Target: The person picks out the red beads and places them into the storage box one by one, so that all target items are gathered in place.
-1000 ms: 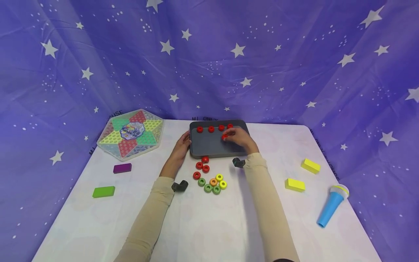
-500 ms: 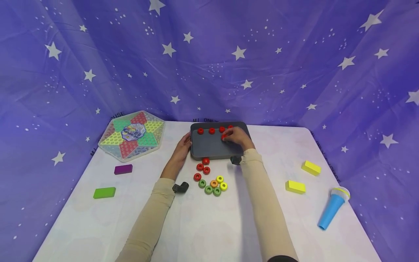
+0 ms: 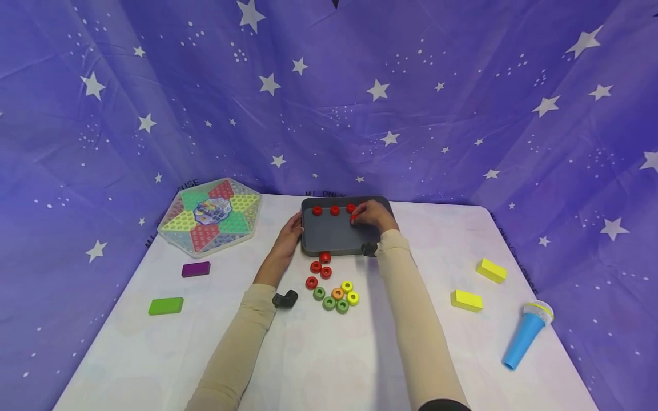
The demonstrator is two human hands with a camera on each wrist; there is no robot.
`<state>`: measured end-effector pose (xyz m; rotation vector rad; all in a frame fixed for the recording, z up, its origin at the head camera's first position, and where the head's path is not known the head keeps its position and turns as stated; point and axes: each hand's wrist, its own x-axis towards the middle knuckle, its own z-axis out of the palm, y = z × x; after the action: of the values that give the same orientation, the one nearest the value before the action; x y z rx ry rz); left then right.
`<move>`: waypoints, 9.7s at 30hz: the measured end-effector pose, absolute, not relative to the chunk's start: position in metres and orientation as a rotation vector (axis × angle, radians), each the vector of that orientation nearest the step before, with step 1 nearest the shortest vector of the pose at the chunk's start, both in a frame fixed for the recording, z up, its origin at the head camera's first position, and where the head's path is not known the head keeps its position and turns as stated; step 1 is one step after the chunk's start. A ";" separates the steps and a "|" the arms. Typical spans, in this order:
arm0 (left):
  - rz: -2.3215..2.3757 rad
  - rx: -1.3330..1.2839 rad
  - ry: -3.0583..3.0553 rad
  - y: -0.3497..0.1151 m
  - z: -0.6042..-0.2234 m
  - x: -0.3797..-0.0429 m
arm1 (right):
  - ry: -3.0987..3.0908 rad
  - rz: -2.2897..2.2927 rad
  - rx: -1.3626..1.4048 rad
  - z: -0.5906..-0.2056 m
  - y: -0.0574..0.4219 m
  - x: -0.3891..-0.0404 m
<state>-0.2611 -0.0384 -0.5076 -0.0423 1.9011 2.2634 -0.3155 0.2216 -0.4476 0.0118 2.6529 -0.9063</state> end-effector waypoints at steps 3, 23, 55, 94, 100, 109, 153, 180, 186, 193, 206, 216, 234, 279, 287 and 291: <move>2.261 -0.039 1.901 -0.038 -0.508 -0.261 | 2.649 -0.896 0.040 -0.448 0.221 -0.316; 2.282 -0.010 1.892 -0.037 -0.507 -0.263 | 2.770 -1.058 -0.057 -0.442 0.219 -0.288; 2.259 -0.028 1.905 -0.040 -0.504 -0.267 | 2.632 -1.349 -0.511 -0.451 0.178 -0.184; 2.281 0.012 1.877 -0.031 -0.504 -0.268 | 2.718 -1.101 -0.676 -0.482 0.160 -0.169; 2.322 0.007 1.864 -0.033 -0.506 -0.265 | 2.668 -1.138 -0.682 -0.475 0.160 -0.170; 2.310 -0.004 1.839 -0.036 -0.504 -0.259 | 2.670 -1.262 -0.607 -0.452 0.172 -0.185; 2.279 -0.025 1.919 -0.033 -0.505 -0.265 | 2.757 -1.081 -0.262 -0.447 0.181 -0.321; 2.249 -0.025 1.911 -0.035 -0.509 -0.255 | 2.842 -0.689 -0.291 -0.446 0.180 -0.329; 2.260 -0.066 1.927 -0.033 -0.519 -0.252 | 2.825 -0.704 -0.286 -0.454 0.182 -0.325; 2.261 -0.055 1.933 -0.033 -0.514 -0.256 | 2.820 -0.897 -0.257 -0.448 0.186 -0.316; 2.228 -0.055 1.944 -0.035 -0.511 -0.266 | 2.647 -1.361 -0.369 -0.427 0.202 -0.260; 2.249 -0.056 1.939 -0.036 -0.510 -0.268 | 2.340 -1.341 -0.672 -0.433 0.182 -0.220; 2.259 -0.017 1.951 -0.035 -0.513 -0.267 | 2.139 -1.073 -0.988 -0.473 0.151 -0.197; 2.250 0.014 1.850 -0.041 -0.491 -0.258 | 2.495 -1.342 -0.480 -0.432 0.209 -0.228; 2.263 -0.024 1.918 -0.039 -0.505 -0.263 | 2.598 -1.447 -0.057 -0.440 0.227 -0.265; 2.266 -0.036 1.938 -0.036 -0.509 -0.262 | 2.591 -1.488 0.047 -0.446 0.232 -0.282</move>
<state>-0.2623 -0.0361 -0.5091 -0.0363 1.9383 2.2656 -0.2822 0.2320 -0.4459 0.0474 2.5913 -1.4884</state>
